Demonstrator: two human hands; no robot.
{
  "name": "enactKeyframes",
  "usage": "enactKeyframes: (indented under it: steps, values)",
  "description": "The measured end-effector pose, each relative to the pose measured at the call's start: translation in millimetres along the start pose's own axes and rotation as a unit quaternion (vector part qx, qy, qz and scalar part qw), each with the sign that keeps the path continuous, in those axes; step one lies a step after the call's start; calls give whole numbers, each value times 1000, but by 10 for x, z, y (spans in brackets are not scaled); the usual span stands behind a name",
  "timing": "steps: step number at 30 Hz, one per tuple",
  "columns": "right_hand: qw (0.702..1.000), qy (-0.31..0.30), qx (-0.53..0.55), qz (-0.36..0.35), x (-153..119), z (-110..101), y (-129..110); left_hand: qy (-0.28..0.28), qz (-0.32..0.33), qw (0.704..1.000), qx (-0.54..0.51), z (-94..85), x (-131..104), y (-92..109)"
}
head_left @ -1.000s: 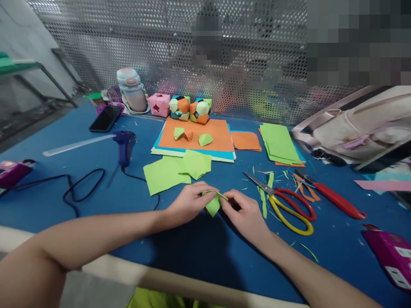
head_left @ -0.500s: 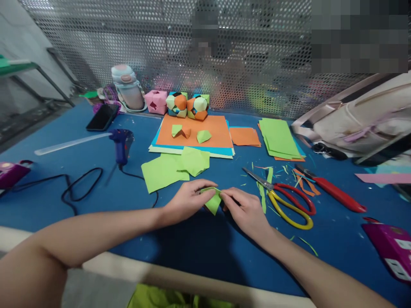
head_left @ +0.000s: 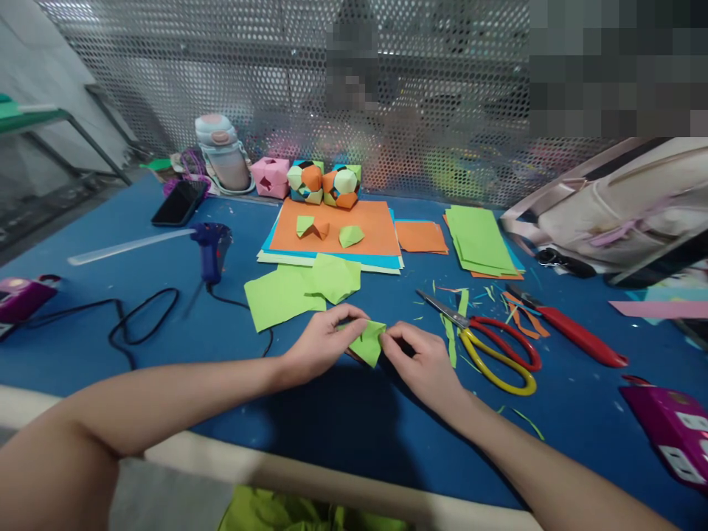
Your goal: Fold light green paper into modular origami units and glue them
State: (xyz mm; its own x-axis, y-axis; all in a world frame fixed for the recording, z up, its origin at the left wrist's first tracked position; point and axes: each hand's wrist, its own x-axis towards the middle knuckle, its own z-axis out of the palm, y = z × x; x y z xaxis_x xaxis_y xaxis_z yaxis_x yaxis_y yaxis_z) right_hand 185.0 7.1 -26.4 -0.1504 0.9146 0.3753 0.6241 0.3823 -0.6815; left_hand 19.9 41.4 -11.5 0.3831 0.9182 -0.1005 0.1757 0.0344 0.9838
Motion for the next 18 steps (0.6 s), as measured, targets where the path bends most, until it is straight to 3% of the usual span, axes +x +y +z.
enactKeyframes:
  steps: [4, 7, 12, 18]
  values:
    - [1000, 20, 16, 1, 6, -21, -14, 9, 55, 994, 99, 0, -6, -19]
    - [1000, 6, 29, 8, 6, -35, -22, 32, 58, 988, 141, -14, 8, -47]
    - [1000, -19, 10, 22, -9, -19, -2, 27, 40, 990, 132, -32, 30, -67]
    - [999, -29, 11, 18, -25, -5, 10, -17, 55, 995, 83, -18, 52, -78]
